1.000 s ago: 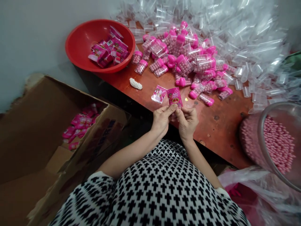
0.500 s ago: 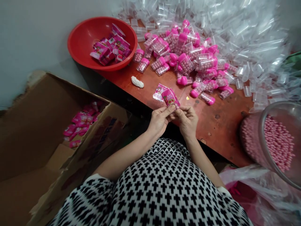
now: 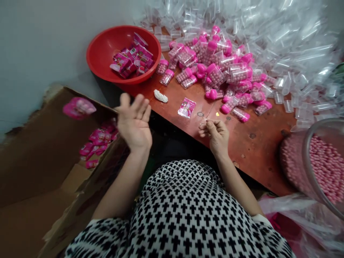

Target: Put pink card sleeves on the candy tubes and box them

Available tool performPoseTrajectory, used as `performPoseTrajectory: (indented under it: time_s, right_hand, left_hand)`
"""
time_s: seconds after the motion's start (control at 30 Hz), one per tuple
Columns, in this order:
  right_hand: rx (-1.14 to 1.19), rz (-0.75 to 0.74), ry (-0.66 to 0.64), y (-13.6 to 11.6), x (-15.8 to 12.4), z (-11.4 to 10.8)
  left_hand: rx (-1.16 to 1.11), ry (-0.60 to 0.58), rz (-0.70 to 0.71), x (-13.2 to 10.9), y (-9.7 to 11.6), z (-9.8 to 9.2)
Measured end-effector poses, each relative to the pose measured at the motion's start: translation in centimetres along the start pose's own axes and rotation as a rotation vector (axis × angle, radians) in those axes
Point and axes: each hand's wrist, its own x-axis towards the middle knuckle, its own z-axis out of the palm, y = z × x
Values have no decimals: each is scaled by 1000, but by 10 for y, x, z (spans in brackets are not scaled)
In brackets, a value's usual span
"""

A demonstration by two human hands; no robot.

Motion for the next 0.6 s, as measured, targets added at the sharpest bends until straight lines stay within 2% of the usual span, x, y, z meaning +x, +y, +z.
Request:
performPoseTrajectory:
  time_s: [0.03, 0.13, 0.2, 0.27, 0.47, 0.6]
  right_hand:
    - [-20, 11, 1, 1, 0, -2]
    - [-83, 48, -16, 1, -2, -2]
    - [-128, 72, -34, -1, -4, -2]
    - [-166, 89, -46, -3, -4, -4]
    - [-240, 42, -66, -3, 17, -4]
    - [-239, -7, -31, 5, 38, 8]
  left_hand:
    - [183, -102, 93, 4, -14, 7]
    - [389, -291, 183, 8, -54, 39]
    - [525, -370, 218, 8, -72, 57]
    - [597, -399, 227, 7, -82, 67]
    - [602, -364, 248, 4, -85, 66]
    - [524, -344, 268, -10, -70, 70]
